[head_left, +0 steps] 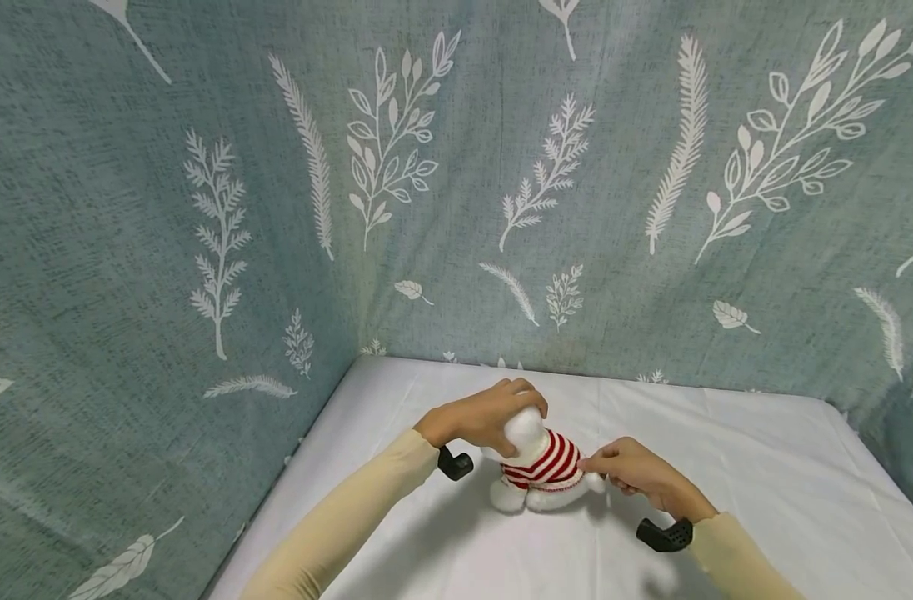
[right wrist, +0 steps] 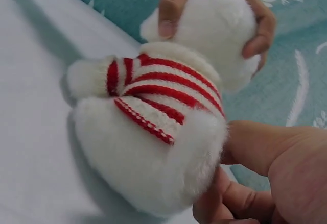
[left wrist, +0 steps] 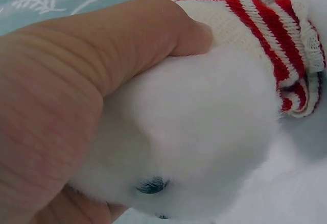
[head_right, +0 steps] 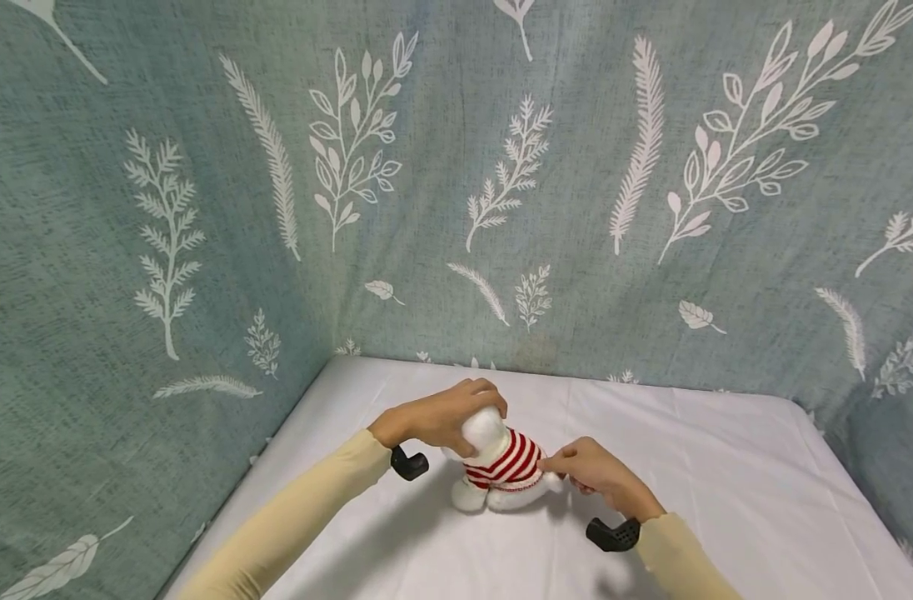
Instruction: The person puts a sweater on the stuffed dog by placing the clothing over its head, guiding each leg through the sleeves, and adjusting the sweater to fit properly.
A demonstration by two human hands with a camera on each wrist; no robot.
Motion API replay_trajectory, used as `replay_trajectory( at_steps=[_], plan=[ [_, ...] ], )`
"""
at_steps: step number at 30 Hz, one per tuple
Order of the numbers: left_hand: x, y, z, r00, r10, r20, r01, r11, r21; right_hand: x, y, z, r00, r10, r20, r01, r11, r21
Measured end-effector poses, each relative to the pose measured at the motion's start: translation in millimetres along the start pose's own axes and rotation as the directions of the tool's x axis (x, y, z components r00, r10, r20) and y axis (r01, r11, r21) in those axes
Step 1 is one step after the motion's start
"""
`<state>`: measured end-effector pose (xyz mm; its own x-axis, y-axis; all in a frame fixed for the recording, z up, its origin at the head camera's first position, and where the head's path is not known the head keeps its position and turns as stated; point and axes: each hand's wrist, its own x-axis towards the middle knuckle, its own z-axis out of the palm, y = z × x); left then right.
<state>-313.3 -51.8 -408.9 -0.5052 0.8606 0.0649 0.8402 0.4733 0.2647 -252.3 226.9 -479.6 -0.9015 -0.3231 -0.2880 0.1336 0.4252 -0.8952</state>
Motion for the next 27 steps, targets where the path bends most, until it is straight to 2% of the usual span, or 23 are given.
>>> replay_trajectory(
  at_steps=[9,13,14,16,18,20,22,23,24,27],
  plan=[
    [3.8,-3.7,2.7,1.0,0.017,0.01,-0.017,0.999,-0.034,-5,3,6.5,0.996,0.04,-0.084,-0.051,0.991,-0.126],
    [2.2,-8.4,0.9,1.0,0.003,-0.008,-0.004,0.99,-0.139,-6,0,8.6,0.995,0.028,-0.099,-0.043,0.988,-0.15],
    [1.9,-11.1,0.5,1.0,-0.007,-0.021,0.003,0.982,-0.189,-7,-2,8.9,0.994,0.027,-0.108,-0.044,0.987,-0.157],
    [0.7,-18.7,-0.2,0.998,-0.04,-0.057,0.02,0.949,-0.315,-8,-4,9.6,0.99,0.011,-0.142,-0.036,0.984,-0.176],
    [-1.5,-29.6,0.5,0.99,-0.106,-0.097,0.052,0.895,-0.443,-11,-7,10.4,0.982,-0.015,-0.187,-0.025,0.978,-0.207],
    [-4.2,-42.6,2.7,0.974,-0.182,-0.133,0.081,0.835,-0.545,-13,-11,12.3,0.972,-0.057,-0.229,-0.001,0.969,-0.248],
    [-6.8,-57.0,6.4,0.955,-0.258,-0.146,0.123,0.792,-0.598,-15,-17,15.8,0.962,-0.094,-0.256,0.021,0.961,-0.274],
    [-7.9,-63.4,8.6,0.946,-0.292,-0.142,0.15,0.781,-0.607,-16,-20,18.2,0.96,-0.109,-0.259,0.032,0.958,-0.283],
    [-9.0,-69.7,11.0,0.941,-0.311,-0.133,0.174,0.782,-0.598,-17,-24,21.2,0.959,-0.121,-0.255,0.044,0.957,-0.287],
    [-11.3,-85.6,21.2,0.943,-0.324,-0.074,0.234,0.804,-0.546,-17,-33,32.4,0.966,-0.161,-0.204,0.093,0.946,-0.309]
  ],
)
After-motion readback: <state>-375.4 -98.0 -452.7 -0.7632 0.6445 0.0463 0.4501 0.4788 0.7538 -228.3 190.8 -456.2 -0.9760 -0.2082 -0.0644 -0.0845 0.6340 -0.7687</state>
